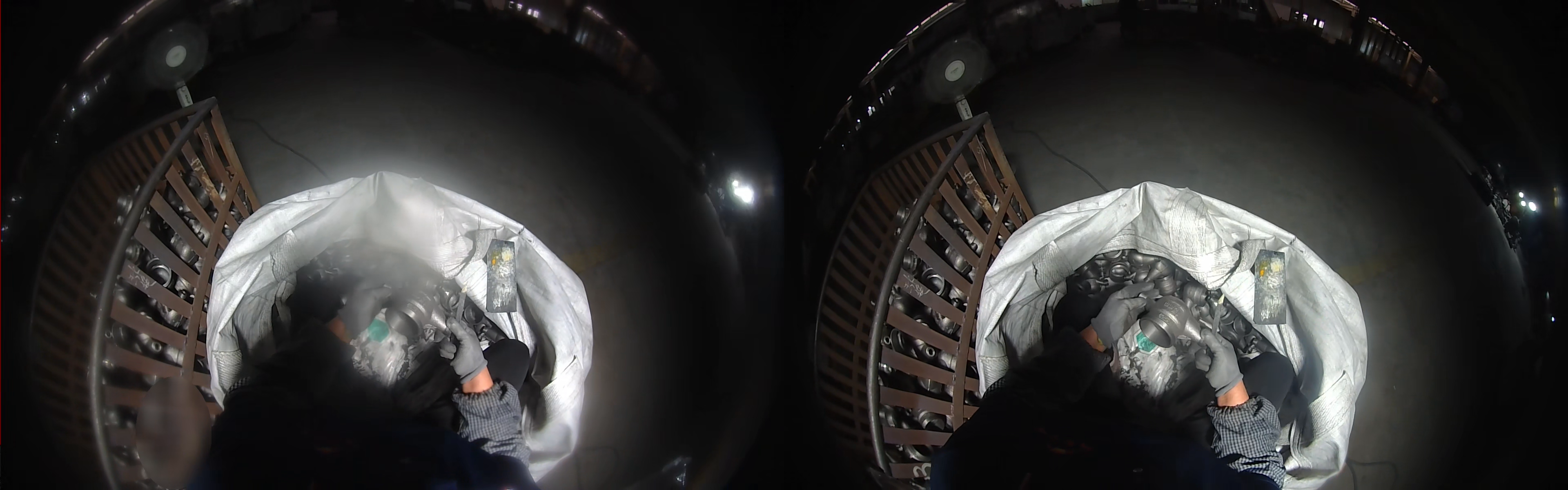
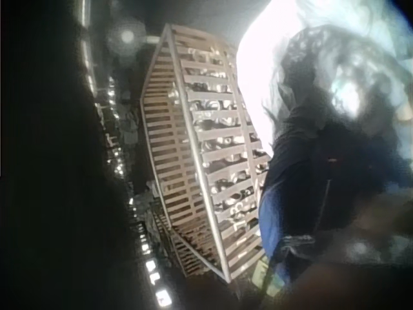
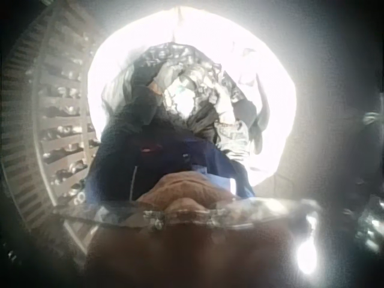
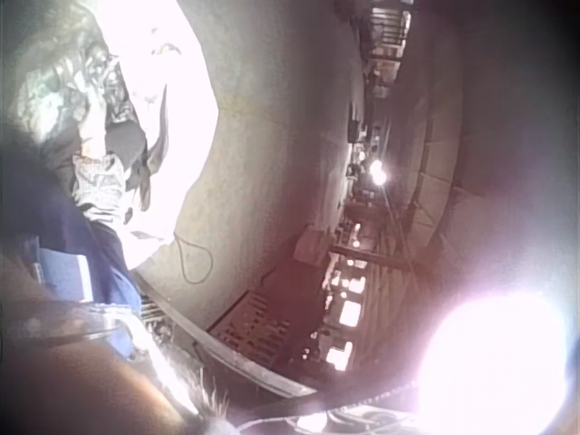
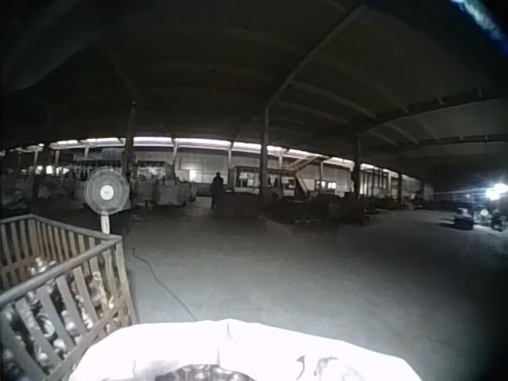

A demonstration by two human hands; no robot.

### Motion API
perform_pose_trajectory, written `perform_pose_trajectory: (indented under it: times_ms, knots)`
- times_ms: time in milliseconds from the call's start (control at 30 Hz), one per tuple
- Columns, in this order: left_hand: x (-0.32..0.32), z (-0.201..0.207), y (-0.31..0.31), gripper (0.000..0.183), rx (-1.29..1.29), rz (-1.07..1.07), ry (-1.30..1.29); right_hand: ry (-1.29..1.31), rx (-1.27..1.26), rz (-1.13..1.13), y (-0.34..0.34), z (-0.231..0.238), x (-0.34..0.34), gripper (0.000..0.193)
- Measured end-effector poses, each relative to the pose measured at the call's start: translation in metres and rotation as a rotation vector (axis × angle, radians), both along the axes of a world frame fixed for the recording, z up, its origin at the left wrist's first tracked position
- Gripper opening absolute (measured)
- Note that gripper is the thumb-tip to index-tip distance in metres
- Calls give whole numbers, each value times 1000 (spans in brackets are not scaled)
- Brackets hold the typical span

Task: Using a hand tool to smooth or deburr metal casting components over a bulk storage bag.

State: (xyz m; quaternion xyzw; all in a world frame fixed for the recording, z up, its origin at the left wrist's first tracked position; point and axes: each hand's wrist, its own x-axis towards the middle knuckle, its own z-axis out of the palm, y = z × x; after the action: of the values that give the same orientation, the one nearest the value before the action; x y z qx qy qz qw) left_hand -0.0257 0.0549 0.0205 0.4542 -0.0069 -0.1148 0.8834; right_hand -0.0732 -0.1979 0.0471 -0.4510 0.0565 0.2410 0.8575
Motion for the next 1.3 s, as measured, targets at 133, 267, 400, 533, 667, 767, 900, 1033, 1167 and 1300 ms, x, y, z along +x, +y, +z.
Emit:
perform_pose_trajectory:
  times_ms: [133, 267, 400, 533, 667, 767, 900, 1033, 1167, 1300]
  knots:
    - [-12, 7, -12, 24, -31, 72, 93, 48, 67, -74, 2, -2, 2, 17]
    - [1, -36, -18, 24, 68, 78, 186, -46, -185, -133, -1, -4, -2, 16]
    - [31, -18, -4, 27, 1175, 61, -850, -147, -405, -203, -3, 0, 1, 16]
    - [29, -1, -17, 28, 158, 72, 168, -370, -519, -204, -1, -31, 20, 17]
    - [37, -33, -19, 26, 190, 92, 199, -93, -302, -213, 6, -27, 23, 24]
    - [28, -11, -29, 30, 222, 73, 178, -83, -314, -229, -3, -31, 17, 26]
    - [26, -6, -33, 23, 384, 130, 237, -61, -349, -260, 0, -23, 11, 18]
    - [24, 1, -38, 21, 442, 127, 245, -85, -376, -302, -1, -23, 9, 27]
    - [23, 12, -43, 20, 427, 143, 257, -83, -393, -329, -2, -27, 12, 31]
    - [23, 12, -43, 21, 412, 150, 198, -129, -490, -349, 2, -16, 11, 35]
